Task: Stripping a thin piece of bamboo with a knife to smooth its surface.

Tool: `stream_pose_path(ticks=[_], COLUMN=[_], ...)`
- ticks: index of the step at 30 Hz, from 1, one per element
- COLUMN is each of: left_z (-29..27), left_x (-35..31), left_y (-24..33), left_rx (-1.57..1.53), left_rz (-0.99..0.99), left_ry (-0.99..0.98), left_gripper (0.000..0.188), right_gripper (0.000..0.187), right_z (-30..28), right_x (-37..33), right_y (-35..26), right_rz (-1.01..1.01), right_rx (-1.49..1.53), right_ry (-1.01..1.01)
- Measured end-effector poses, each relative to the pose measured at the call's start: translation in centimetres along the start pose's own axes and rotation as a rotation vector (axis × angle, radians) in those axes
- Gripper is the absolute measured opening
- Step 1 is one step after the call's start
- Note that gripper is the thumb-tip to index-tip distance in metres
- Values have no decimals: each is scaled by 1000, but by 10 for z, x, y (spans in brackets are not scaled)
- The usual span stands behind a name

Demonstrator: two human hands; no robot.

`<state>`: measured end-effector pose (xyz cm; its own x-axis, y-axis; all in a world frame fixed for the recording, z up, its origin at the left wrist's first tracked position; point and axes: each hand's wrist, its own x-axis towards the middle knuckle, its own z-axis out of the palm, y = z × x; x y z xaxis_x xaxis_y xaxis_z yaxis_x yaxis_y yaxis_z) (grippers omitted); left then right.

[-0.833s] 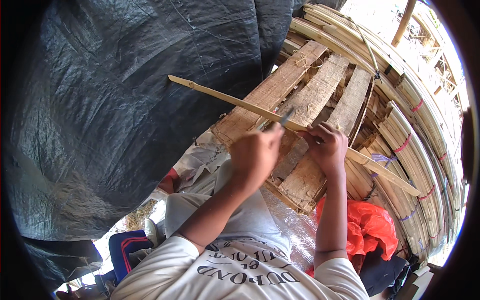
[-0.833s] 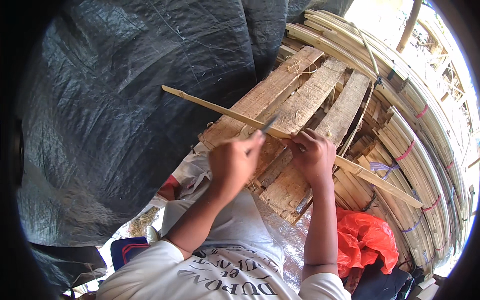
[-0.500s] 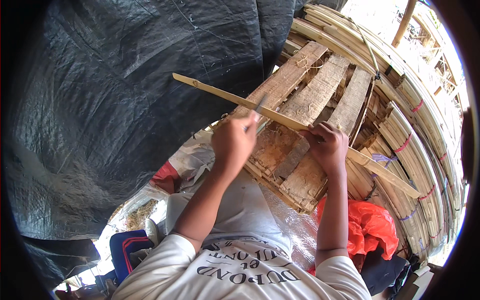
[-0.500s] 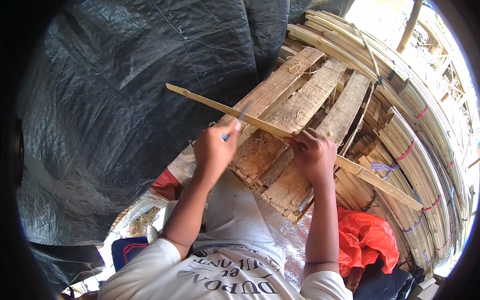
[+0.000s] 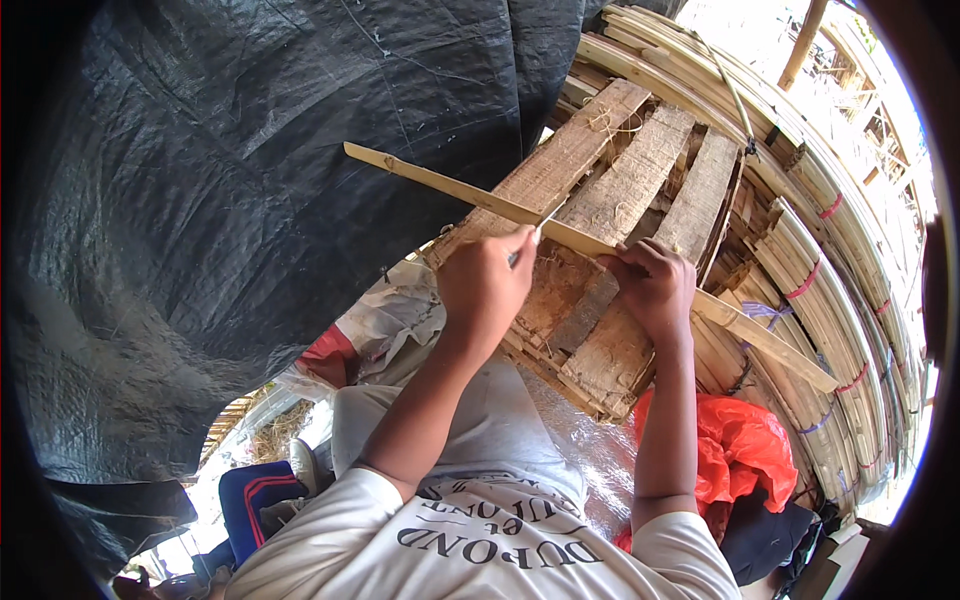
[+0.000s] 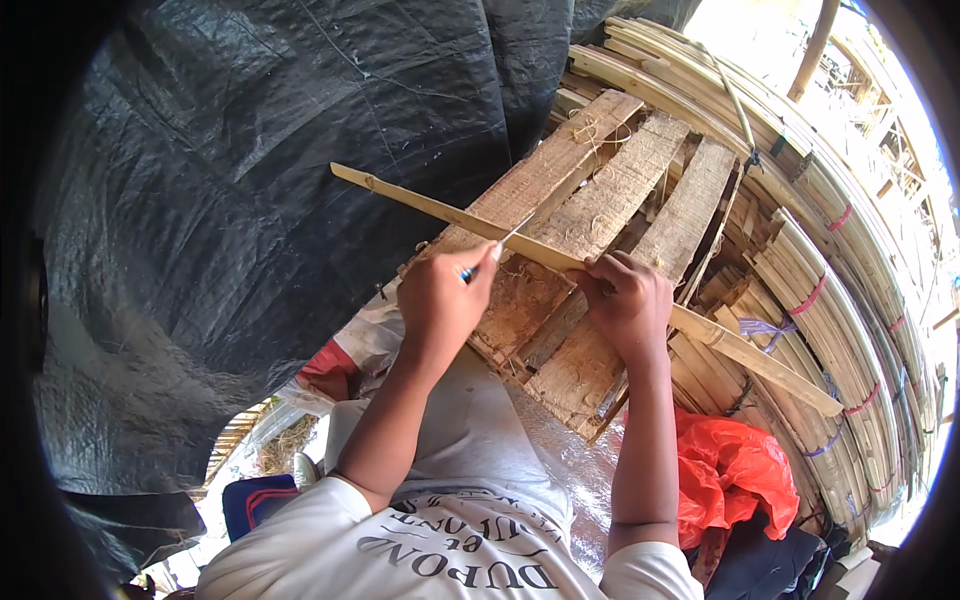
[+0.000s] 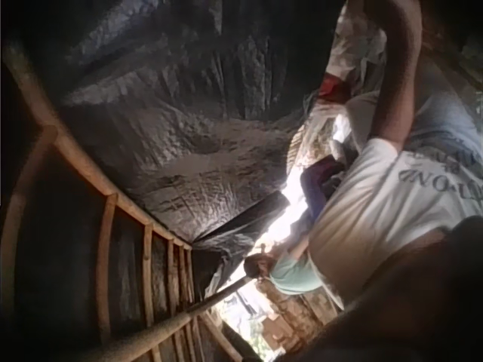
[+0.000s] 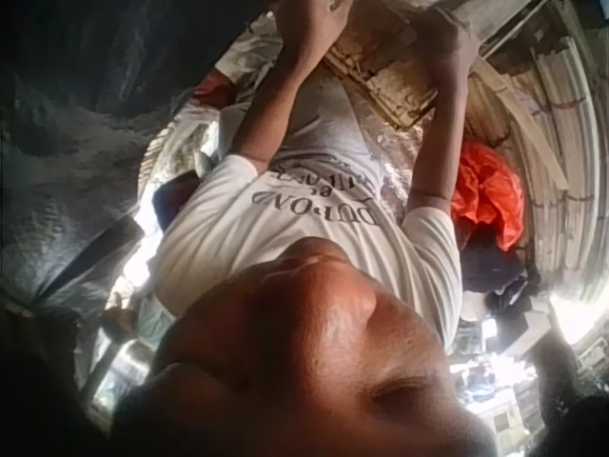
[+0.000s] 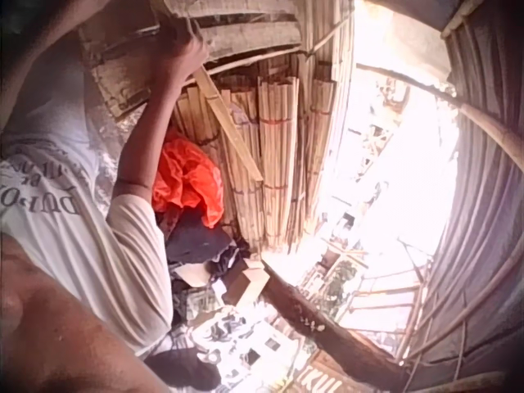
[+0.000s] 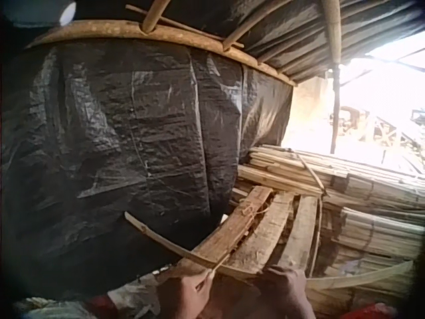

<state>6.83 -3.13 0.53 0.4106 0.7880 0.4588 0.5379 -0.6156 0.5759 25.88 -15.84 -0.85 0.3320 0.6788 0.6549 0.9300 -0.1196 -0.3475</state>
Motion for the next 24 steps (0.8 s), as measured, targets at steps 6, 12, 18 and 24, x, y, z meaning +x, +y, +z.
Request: stream_pose_path(ticks=[6, 12, 18, 24], left_z=[-6, 2, 9, 16], left_x=[4, -1, -2, -19], left_y=[-5, -11, -14, 7], left_rx=[-80, -197, -112, 37], left_rz=[-20, -13, 105, 261], left_ry=[-10, 26, 7, 12], left_gripper=[19, 22, 24, 20], right_gripper=[19, 20, 22, 20], right_z=[-2, -3, 0, -1], right_x=[2, 1, -1, 0], right_y=[-2, -4, -2, -2], right_rz=[15, 25, 28, 27], right_rx=[-11, -17, -12, -5], right_ry=[-26, -20, 1, -9])
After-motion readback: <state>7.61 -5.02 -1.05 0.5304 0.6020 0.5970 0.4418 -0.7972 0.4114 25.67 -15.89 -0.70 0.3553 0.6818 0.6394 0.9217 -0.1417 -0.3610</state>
